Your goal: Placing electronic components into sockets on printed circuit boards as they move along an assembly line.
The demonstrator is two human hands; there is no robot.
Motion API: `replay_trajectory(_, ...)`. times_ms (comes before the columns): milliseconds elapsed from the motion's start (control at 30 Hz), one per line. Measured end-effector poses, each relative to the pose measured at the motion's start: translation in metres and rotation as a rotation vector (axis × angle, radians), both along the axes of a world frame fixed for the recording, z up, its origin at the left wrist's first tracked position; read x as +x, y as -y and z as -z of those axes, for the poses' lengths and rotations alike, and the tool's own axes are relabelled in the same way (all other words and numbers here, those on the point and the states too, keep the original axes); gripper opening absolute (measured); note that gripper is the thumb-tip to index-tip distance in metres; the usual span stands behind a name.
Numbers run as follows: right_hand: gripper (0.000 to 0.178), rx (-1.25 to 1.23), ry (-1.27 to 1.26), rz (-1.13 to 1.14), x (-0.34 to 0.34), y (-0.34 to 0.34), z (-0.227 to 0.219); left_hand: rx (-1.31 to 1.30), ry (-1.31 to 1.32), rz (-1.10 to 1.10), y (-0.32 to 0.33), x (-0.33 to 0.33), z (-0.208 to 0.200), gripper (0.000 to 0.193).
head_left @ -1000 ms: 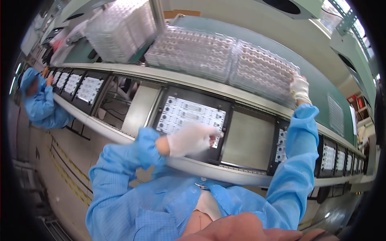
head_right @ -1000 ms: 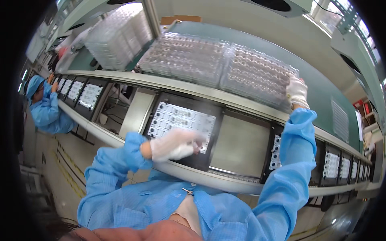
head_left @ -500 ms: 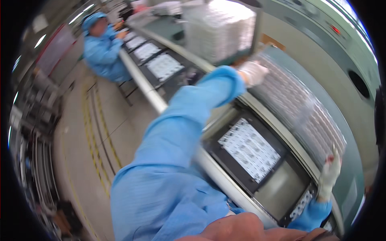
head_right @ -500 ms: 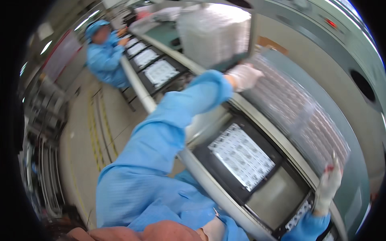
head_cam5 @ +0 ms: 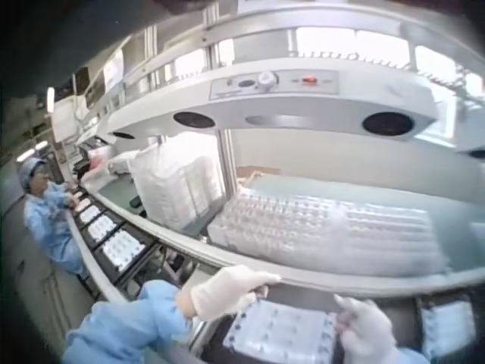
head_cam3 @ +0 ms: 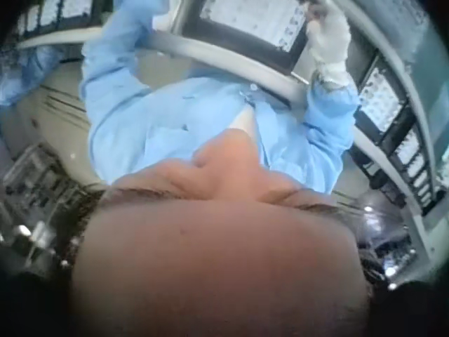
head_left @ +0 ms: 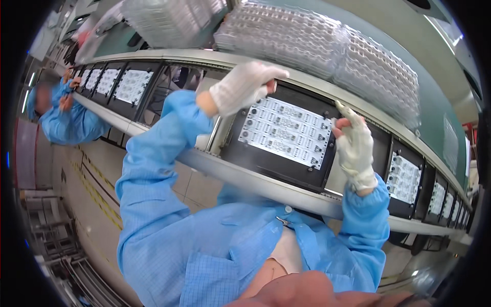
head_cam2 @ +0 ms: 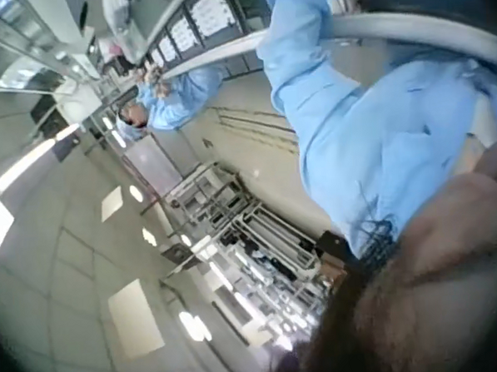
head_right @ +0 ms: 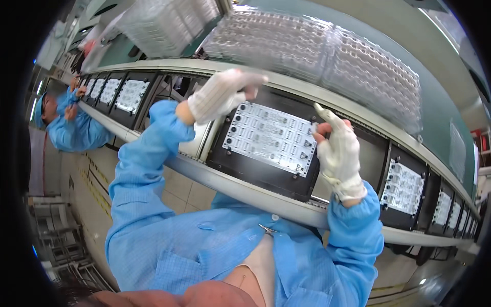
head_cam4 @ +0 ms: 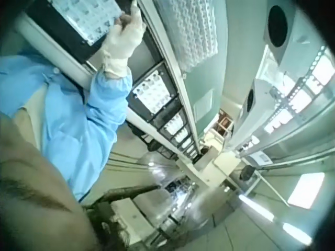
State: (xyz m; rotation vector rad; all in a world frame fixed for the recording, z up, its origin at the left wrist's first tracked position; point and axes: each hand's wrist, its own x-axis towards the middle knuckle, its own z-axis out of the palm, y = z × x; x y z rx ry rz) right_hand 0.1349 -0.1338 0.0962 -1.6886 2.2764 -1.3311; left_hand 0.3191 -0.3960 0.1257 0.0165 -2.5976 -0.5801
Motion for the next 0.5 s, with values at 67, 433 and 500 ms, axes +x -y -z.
replay_trajectory(67,0.05,-0.055,-0.049,0.041,0.017,0.011,0.006,-0.12,0.066,0.026,-0.004,0.02,0.014,0.047)
replay_trajectory(433,0.046,-0.038,0.24,0.141,0.12,0.029,0.006,-0.293,0.078,0.088,0.023,0.143,0.028,0.045)
replay_trajectory(500,0.046,-0.051,0.266,0.141,0.147,0.032,0.007,-0.309,0.104,0.081,0.024,0.17,0.022,0.046)
